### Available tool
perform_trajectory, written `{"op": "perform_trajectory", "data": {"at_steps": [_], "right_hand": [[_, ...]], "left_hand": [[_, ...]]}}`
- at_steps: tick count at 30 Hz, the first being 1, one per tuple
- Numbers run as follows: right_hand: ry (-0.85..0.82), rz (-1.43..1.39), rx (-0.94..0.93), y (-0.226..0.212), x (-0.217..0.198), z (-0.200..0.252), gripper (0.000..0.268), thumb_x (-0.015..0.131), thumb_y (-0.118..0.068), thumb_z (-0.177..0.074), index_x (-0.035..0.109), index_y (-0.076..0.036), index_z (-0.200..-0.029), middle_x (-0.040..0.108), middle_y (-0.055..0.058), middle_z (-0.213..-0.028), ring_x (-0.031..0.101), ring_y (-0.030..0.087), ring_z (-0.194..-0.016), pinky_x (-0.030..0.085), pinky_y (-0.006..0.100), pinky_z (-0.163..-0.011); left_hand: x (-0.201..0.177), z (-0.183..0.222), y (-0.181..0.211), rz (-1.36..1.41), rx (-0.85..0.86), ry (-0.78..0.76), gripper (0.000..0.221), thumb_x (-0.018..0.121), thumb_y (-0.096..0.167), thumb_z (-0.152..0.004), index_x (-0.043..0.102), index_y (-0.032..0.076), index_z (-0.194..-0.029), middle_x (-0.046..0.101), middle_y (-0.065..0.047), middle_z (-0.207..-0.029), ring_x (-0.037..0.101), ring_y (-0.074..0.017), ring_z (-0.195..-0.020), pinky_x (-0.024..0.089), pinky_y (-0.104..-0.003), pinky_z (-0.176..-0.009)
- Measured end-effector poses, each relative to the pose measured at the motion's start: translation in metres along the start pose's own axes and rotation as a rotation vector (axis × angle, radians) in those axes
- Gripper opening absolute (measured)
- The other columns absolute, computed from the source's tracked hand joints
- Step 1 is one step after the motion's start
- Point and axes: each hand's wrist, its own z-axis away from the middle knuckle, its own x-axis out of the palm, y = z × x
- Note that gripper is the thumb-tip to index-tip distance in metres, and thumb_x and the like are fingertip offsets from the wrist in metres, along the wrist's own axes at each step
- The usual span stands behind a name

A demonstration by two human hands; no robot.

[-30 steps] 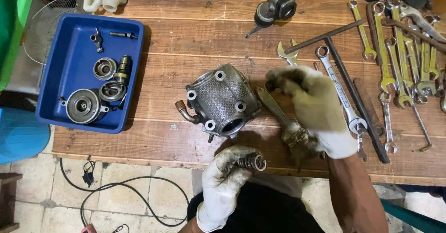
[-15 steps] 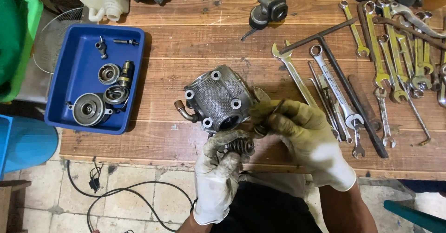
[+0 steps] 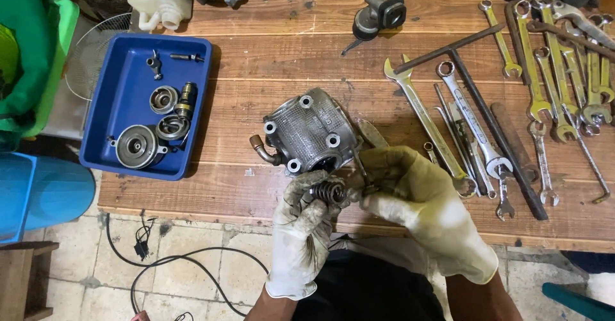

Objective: The person wipes a small metal spring with a cloth, then picks up a valve stem and inserts it into the spring. The person continues to manipulate the spring and valve stem, aligning them together, and then inserts the assembly into a hole in a metal engine block on the workbench.

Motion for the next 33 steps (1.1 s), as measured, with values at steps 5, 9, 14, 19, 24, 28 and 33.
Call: {"op": "perform_trajectory", "data": {"at_steps": [5, 9, 14, 19, 24, 28, 33], "right_hand": [[0.078, 0.133, -0.096, 0.006, -0.003, 0.008, 0.044, 0.079, 0.013, -0.070, 0.075, 0.002, -0.112, 0.085, 0.016, -0.119, 0.083, 0.027, -0.106, 0.068, 0.037, -0.092], [0.033, 0.188, 0.050, -0.003, -0.008, 0.010, 0.059, 0.084, -0.013, -0.060, 0.077, 0.000, -0.117, 0.087, 0.014, -0.121, 0.083, 0.025, -0.113, 0.064, 0.035, -0.098], [-0.038, 0.796, -0.513, 0.030, -0.039, 0.006, 0.041, 0.089, -0.017, -0.072, 0.080, -0.020, -0.112, 0.077, 0.000, -0.120, 0.076, 0.015, -0.111, 0.057, 0.028, -0.097], [-0.063, 0.518, -0.127, 0.009, -0.021, 0.007, 0.051, 0.083, -0.017, -0.073, 0.075, -0.017, -0.123, 0.085, 0.005, -0.115, 0.083, 0.017, -0.099, 0.064, 0.030, -0.089], [-0.163, 0.303, -0.293, 0.013, -0.010, 0.000, 0.041, 0.074, 0.013, -0.079, 0.073, -0.004, -0.117, 0.083, 0.010, -0.114, 0.081, 0.018, -0.102, 0.067, 0.028, -0.088], [-0.119, 0.648, -0.545, 0.032, -0.023, -0.010, 0.046, 0.078, 0.001, -0.078, 0.073, -0.016, -0.121, 0.078, 0.001, -0.120, 0.075, 0.016, -0.114, 0.055, 0.031, -0.103], [-0.130, 0.626, -0.777, 0.038, -0.025, -0.013, 0.041, 0.084, -0.002, -0.079, 0.073, -0.011, -0.117, 0.076, 0.008, -0.120, 0.077, 0.021, -0.112, 0.061, 0.030, -0.099]], "left_hand": [[0.000, -0.003, 0.007, -0.013, 0.004, 0.010, 0.045, 0.077, 0.004, -0.092, 0.057, -0.007, -0.132, 0.065, -0.027, -0.126, 0.068, -0.0314, -0.107, 0.060, -0.039, -0.097], [-0.003, -0.003, 0.007, -0.049, 0.026, 0.057, 0.046, 0.076, 0.003, -0.092, 0.057, -0.007, -0.132, 0.067, -0.025, -0.121, 0.070, -0.0324, -0.105, 0.062, -0.042, -0.095], [-0.003, 0.000, 0.005, -0.152, 0.088, 0.059, 0.042, 0.074, 0.006, -0.093, 0.059, -0.007, -0.130, 0.067, -0.025, -0.122, 0.070, -0.0322, -0.094, 0.060, -0.035, -0.079], [0.003, 0.003, 0.005, -0.336, 0.098, 0.068, 0.043, 0.079, 0.013, -0.090, 0.064, -0.007, -0.125, 0.072, -0.024, -0.111, 0.072, -0.0278, -0.080, 0.056, -0.028, -0.060], [0.000, 0.011, 0.000, -0.316, 0.144, 0.052, 0.037, 0.077, -0.003, -0.088, 0.064, -0.010, -0.122, 0.070, -0.025, -0.118, 0.069, -0.0279, -0.080, 0.062, -0.034, -0.069], [0.004, 0.011, 0.001, -0.364, 0.126, 0.137, 0.037, 0.075, -0.011, -0.081, 0.066, -0.011, -0.117, 0.073, -0.026, -0.104, 0.070, -0.0289, -0.074, 0.061, -0.034, -0.064], [0.003, 0.010, -0.005, -0.287, 0.098, 0.133, 0.036, 0.074, -0.013, -0.081, 0.064, -0.011, -0.115, 0.070, -0.027, -0.101, 0.072, -0.0350, -0.075, 0.060, -0.035, -0.063]]}}
